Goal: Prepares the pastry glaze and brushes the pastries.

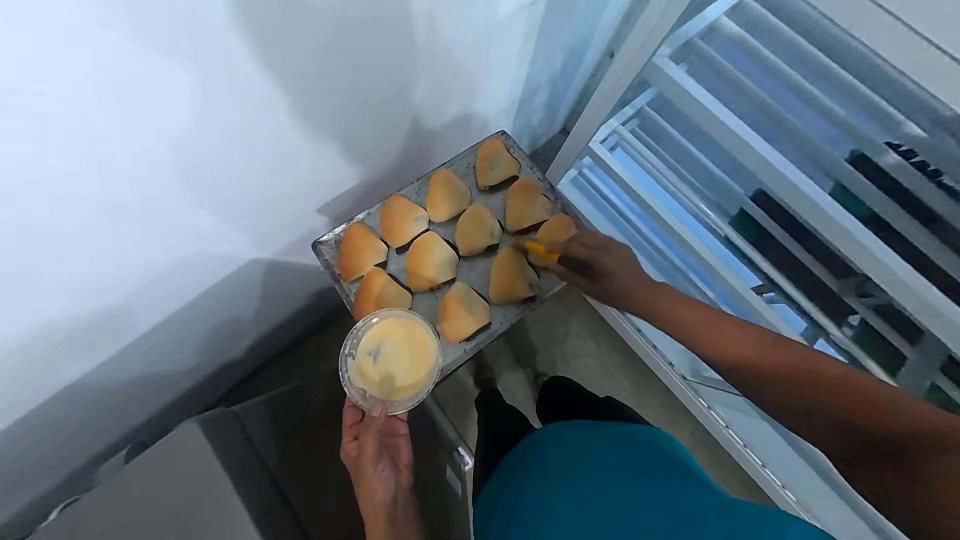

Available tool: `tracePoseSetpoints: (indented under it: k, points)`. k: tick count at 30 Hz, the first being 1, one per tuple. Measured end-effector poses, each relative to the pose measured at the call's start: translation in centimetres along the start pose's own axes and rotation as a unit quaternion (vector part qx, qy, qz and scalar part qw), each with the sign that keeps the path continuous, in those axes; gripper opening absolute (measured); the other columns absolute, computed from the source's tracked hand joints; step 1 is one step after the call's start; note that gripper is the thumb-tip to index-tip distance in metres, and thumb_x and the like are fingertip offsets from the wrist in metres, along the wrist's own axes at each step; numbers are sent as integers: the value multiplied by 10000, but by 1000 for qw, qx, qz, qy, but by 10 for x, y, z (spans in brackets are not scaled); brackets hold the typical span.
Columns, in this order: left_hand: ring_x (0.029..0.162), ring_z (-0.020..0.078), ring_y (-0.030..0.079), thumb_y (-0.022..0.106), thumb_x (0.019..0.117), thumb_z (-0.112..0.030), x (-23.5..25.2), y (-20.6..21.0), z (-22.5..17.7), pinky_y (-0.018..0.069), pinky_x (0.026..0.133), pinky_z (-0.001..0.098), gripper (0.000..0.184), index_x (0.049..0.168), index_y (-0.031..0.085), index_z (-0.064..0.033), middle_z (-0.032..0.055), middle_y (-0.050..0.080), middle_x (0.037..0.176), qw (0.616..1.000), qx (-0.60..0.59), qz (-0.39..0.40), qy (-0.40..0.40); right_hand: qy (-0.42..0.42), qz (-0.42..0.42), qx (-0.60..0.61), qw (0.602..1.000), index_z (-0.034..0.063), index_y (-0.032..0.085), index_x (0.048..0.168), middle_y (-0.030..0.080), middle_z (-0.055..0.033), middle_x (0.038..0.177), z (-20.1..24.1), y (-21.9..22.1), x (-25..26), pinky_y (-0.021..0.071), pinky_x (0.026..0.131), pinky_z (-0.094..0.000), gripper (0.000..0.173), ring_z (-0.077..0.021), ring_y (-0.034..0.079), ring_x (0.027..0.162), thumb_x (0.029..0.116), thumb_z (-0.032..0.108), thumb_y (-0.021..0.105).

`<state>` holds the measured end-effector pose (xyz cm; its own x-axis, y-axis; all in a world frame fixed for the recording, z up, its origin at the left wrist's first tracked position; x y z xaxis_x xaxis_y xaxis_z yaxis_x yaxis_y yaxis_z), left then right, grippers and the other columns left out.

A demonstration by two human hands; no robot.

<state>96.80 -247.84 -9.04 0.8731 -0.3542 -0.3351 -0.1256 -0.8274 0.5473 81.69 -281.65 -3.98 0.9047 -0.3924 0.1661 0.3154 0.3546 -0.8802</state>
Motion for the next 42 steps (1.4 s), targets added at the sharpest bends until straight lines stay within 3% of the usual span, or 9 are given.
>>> tracePoseSetpoints:
  k: [8, 12, 17, 20, 26, 31, 34, 38, 42]
  points:
    - [917, 184, 732, 592, 865, 31, 8, 41, 26, 632, 809, 380, 499, 1349, 475, 5, 75, 720, 1084, 999, 31, 14, -12, 67, 24, 67, 995, -20, 688, 1247, 682, -268, 1178, -26, 5, 4, 541, 908, -604, 302, -433, 678, 1068, 969, 98, 684]
    - [913, 144, 712, 613, 874, 37, -2, 63, 49, 620, 816, 344, 534, 1389, 480, -12, 54, 695, 1120, 998, 58, 27, -15, -17, -32, 269, 963, 31, 693, 1184, 684, -3, 1039, 20, -62, -18, 530, 753, -126, 256, 47, 608, 832, 989, 185, 633]
    - [941, 138, 708, 651, 842, 42, -33, 99, 63, 613, 851, 353, 569, 1385, 485, 8, 44, 692, 1119, 997, 72, 39, 8, -253, -25, 213, 943, 50, 746, 1115, 710, -79, 963, 77, -64, -19, 538, 828, -253, 267, -130, 649, 916, 972, 256, 656]
    - [997, 129, 696, 650, 852, 35, -48, 106, 71, 597, 894, 349, 632, 1450, 446, 18, 54, 680, 1186, 992, 109, 51, 29, -165, -3, 341, 925, 35, 727, 1153, 697, -26, 984, 71, -44, -29, 545, 781, -174, 264, -32, 637, 871, 983, 216, 636]
    - [1043, 169, 683, 639, 881, 59, -59, 98, 75, 582, 939, 390, 644, 1487, 430, -5, 94, 651, 1245, 997, 74, 21, 29, 319, 45, 696, 642, 89, 645, 1103, 699, -5, 774, 28, 24, -46, 566, 599, -203, 329, -66, 651, 628, 1122, 218, 342]
    - [954, 207, 715, 544, 928, 81, -41, 81, 60, 612, 867, 405, 496, 1410, 456, 7, 107, 687, 1130, 999, -15, -34, 8, 436, 43, 771, 461, 115, 614, 905, 658, -4, 716, 28, 59, -46, 567, 583, -177, 425, -53, 641, 590, 1124, 319, 312]
    - [963, 206, 716, 536, 942, 64, -30, 48, 37, 617, 859, 400, 517, 1440, 399, 36, 116, 678, 1148, 998, 3, -66, 22, 399, 15, 751, 526, 152, 609, 929, 655, 28, 740, 25, 56, -6, 552, 587, -178, 399, -42, 630, 612, 1124, 314, 301]
    - [969, 196, 721, 580, 916, 4, -30, -5, 11, 627, 850, 395, 570, 1448, 383, 54, 103, 682, 1163, 993, 27, -103, 46, 208, -4, 586, 783, 104, 614, 1136, 687, 47, 874, 44, 58, 98, 571, 662, -209, 209, -36, 650, 709, 1094, 209, 439]
    - [945, 205, 733, 648, 877, -21, -41, -45, -4, 636, 829, 402, 600, 1426, 412, 40, 92, 703, 1138, 986, 4, -158, 57, -76, 86, 282, 953, -19, 657, 1274, 696, -187, 1148, 89, 113, 164, 577, 857, -427, 324, -241, 691, 947, 1013, 170, 622]
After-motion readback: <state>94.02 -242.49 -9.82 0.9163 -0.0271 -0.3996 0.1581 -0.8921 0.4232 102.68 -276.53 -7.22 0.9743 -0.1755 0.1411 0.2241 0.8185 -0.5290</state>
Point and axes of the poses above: each hand's wrist, its own x-axis towards the middle knuckle, its own y-axis out of the palm, z = x × y, the point moved 7 cm from there along x, towards the middle knuckle
